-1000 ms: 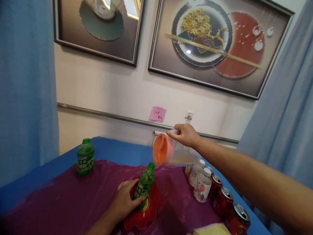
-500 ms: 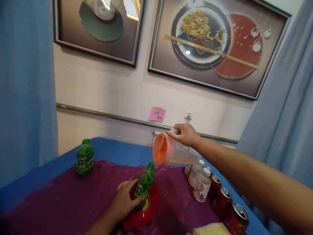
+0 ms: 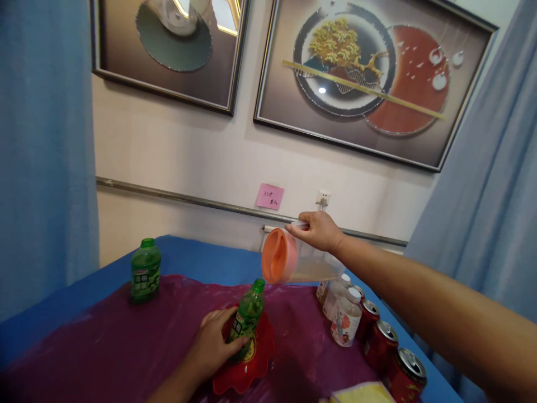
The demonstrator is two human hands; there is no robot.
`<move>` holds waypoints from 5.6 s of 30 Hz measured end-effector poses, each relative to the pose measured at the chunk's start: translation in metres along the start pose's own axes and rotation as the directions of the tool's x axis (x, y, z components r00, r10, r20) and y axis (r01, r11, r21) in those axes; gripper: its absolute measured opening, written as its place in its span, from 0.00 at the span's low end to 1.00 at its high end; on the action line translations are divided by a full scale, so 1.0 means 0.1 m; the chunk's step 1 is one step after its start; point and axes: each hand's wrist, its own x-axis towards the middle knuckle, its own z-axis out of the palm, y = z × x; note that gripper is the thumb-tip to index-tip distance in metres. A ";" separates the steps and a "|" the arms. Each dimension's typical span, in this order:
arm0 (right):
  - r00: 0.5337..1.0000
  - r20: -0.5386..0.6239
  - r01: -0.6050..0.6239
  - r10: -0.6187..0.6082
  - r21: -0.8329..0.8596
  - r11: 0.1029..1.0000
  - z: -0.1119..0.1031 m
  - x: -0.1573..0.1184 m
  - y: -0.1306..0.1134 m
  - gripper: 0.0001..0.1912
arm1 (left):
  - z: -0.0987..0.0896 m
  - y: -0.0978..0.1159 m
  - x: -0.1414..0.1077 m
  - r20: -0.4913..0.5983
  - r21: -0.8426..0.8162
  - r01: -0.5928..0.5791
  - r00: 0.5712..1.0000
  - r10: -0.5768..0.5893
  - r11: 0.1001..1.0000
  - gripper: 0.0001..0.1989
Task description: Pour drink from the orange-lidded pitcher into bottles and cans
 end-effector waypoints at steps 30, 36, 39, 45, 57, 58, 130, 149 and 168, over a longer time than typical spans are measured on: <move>1.000 0.006 -0.004 0.004 -0.020 1.000 -0.03 0.00 -0.01 0.27 | -0.03 0.03 -0.01 -0.018 -0.021 -0.008 1.000 0.008 1.000 0.29; 1.000 0.005 -0.004 0.004 -0.023 1.000 -0.04 0.01 -0.01 0.27 | -0.03 0.02 -0.01 -0.011 -0.017 -0.009 1.000 0.008 1.000 0.29; 1.000 0.002 -0.005 0.005 -0.025 1.000 -0.04 0.01 -0.02 0.27 | -0.03 0.02 0.00 -0.005 -0.015 -0.007 1.000 0.007 1.000 0.29; 1.000 0.012 0.000 0.000 -0.021 1.000 -0.04 0.01 -0.03 0.27 | -0.02 0.02 0.00 0.007 -0.001 0.011 1.000 -0.011 1.000 0.31; 1.000 0.008 0.003 -0.002 -0.020 1.000 -0.04 0.01 -0.02 0.27 | -0.02 0.01 -0.01 -0.020 -0.031 -0.007 1.000 0.006 1.000 0.29; 1.000 0.009 0.005 -0.005 -0.019 1.000 -0.04 0.01 -0.02 0.27 | -0.01 0.01 -0.01 -0.026 -0.031 -0.009 1.000 0.008 0.999 0.29; 1.000 0.022 0.007 -0.006 -0.034 0.999 -0.06 -0.01 -0.07 0.26 | -0.02 0.02 -0.01 -0.002 0.001 0.010 1.000 -0.010 1.000 0.30; 1.000 0.027 -0.001 0.002 -0.027 1.000 -0.07 -0.01 -0.09 0.26 | -0.04 0.04 -0.01 -0.005 -0.008 0.004 1.000 -0.004 1.000 0.29; 1.000 0.020 0.000 0.000 -0.041 0.999 -0.07 0.00 -0.08 0.26 | 0.00 -0.01 -0.01 -0.031 -0.014 -0.016 0.999 0.015 1.000 0.30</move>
